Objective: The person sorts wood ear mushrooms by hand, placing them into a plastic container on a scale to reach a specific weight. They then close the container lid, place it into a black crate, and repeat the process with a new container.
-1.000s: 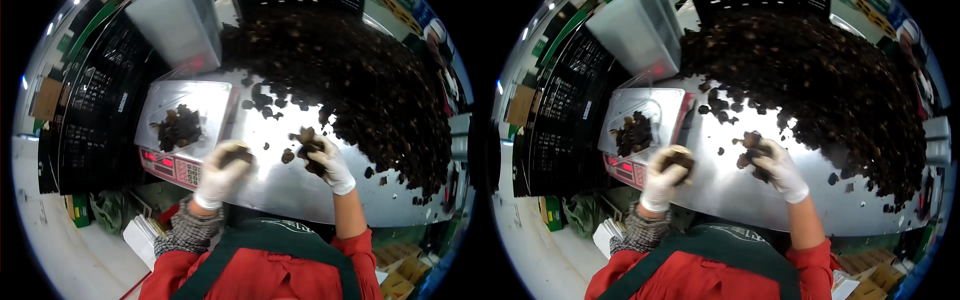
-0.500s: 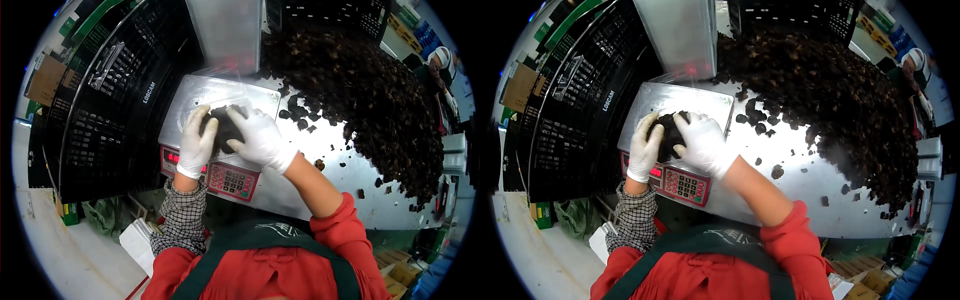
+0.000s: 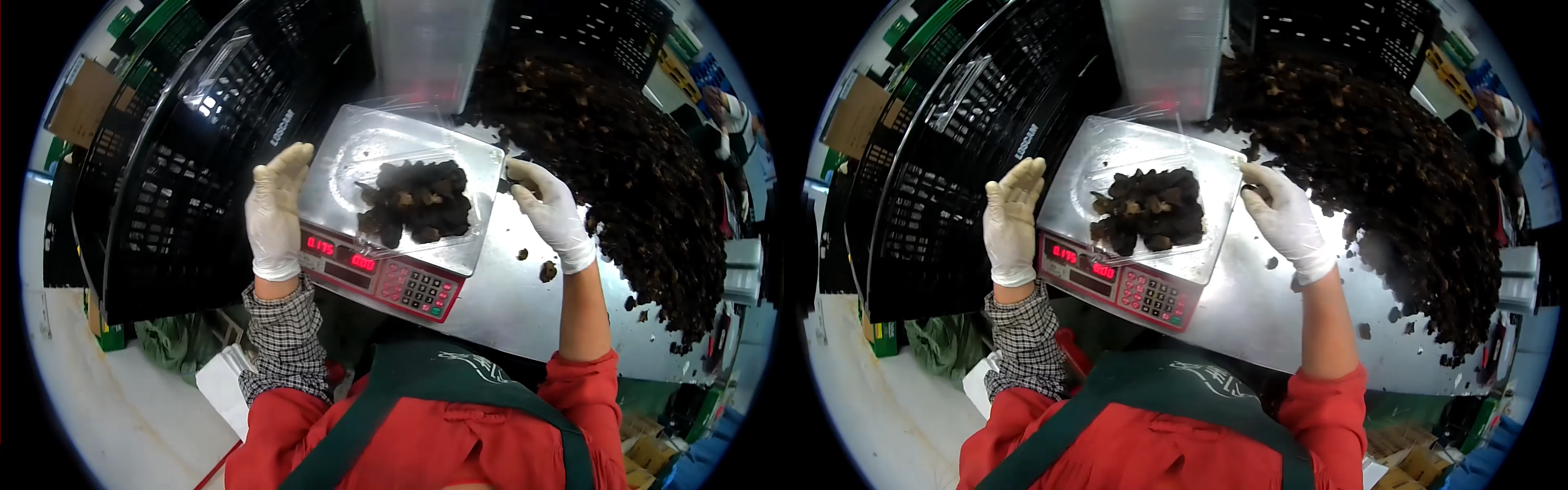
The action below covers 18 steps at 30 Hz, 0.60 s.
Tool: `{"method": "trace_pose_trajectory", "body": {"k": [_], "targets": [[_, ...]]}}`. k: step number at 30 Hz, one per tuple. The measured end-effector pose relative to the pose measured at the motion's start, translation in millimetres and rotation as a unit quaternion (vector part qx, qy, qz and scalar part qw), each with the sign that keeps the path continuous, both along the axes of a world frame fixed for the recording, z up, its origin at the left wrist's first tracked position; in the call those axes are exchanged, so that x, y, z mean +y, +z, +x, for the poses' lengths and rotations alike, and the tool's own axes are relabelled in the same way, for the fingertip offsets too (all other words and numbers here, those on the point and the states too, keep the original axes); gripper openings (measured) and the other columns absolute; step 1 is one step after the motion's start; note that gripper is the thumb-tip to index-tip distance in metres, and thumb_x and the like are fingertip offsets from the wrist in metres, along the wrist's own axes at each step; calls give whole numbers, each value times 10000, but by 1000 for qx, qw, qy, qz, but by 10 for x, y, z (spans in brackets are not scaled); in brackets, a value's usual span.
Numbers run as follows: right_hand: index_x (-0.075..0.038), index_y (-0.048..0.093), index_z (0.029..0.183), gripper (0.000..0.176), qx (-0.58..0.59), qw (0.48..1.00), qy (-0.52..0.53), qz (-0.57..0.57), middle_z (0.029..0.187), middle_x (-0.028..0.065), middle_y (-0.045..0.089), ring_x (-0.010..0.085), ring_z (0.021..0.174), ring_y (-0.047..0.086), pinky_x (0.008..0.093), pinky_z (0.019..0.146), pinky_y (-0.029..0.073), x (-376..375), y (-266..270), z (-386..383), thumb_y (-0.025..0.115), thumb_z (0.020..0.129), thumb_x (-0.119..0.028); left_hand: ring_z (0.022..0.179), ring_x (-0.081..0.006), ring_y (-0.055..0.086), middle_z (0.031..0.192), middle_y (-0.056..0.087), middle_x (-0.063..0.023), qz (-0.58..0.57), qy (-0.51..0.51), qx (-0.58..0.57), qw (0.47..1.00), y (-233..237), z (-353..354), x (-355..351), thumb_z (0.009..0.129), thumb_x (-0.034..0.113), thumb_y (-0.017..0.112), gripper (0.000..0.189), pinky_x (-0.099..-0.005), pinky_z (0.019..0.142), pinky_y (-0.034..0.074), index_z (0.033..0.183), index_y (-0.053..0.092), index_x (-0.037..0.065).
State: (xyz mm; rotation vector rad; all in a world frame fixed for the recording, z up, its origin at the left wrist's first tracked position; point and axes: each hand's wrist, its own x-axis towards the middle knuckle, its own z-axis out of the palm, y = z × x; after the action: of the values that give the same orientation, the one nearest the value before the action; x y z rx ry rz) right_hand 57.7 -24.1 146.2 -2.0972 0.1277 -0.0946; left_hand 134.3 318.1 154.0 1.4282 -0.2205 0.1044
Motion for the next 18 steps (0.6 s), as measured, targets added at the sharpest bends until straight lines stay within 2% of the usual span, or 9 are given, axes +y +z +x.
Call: {"method": "trace_pose_trajectory", "body": {"k": [6,10,11,12,14,15,16,18], "targets": [[-13,591,1216,341,0,1000,22,-12,1101,105,637,165,937,616,279,842,495,102,-74,21,620,885,-92,1207,-283,531,1226,596,-171,60,80,-19,995,-20,-81,402,1019,486,270,620,-422,1071,377,1233,550,-24],[-13,614,1175,311,13,998,19,-62,1072,105,633,160,829,616,275,758,504,348,62,104,624,870,-78,1172,-268,558,1212,608,-165,124,69,-19,990,-104,-194,340,1024,439,327,558,-403,1035,403,1215,563,-29],[-4,616,1163,314,-14,998,23,-63,1046,111,632,163,804,611,277,725,502,382,40,123,631,855,-67,1156,-265,569,1206,612,-165,135,62,-25,989,-149,-202,330,1023,427,347,545,-391,1021,414,1216,565,-34],[-35,630,1147,300,-23,998,22,-50,1021,124,626,174,800,613,279,727,503,422,11,153,637,850,-80,1160,-254,565,1214,610,-162,131,49,-18,990,-155,-224,284,1023,427,351,546,-385,1021,410,1219,566,-36],[-75,645,1122,271,9,991,37,-128,1001,118,624,207,797,621,296,744,505,485,7,226,631,852,-102,1135,-227,570,1184,630,-150,106,39,-5,994,-205,-261,195,996,407,457,502,-340,1005,422,1190,602,-34],[-96,651,1102,250,-51,988,48,-140,984,107,622,246,801,623,321,761,503,559,-37,215,619,855,-116,1144,-226,563,1194,624,-151,113,19,0,993,-251,-268,168,992,379,480,477,-325,1001,421,1193,599,-37],[-81,654,1089,241,-42,979,75,-184,997,94,624,270,817,624,336,774,501,583,-76,234,612,855,-118,1141,-228,567,1201,622,-151,154,4,-20,988,-278,-269,148,992,344,494,444,-318,999,420,1195,598,-36],[-72,663,1064,214,-43,983,67,-167,978,110,625,255,815,626,320,767,502,573,1,246,602,860,-96,1130,-229,575,1200,622,-152,167,15,-38,985,-290,-269,154,995,317,494,417,-322,1000,425,1206,592,-29]]}}
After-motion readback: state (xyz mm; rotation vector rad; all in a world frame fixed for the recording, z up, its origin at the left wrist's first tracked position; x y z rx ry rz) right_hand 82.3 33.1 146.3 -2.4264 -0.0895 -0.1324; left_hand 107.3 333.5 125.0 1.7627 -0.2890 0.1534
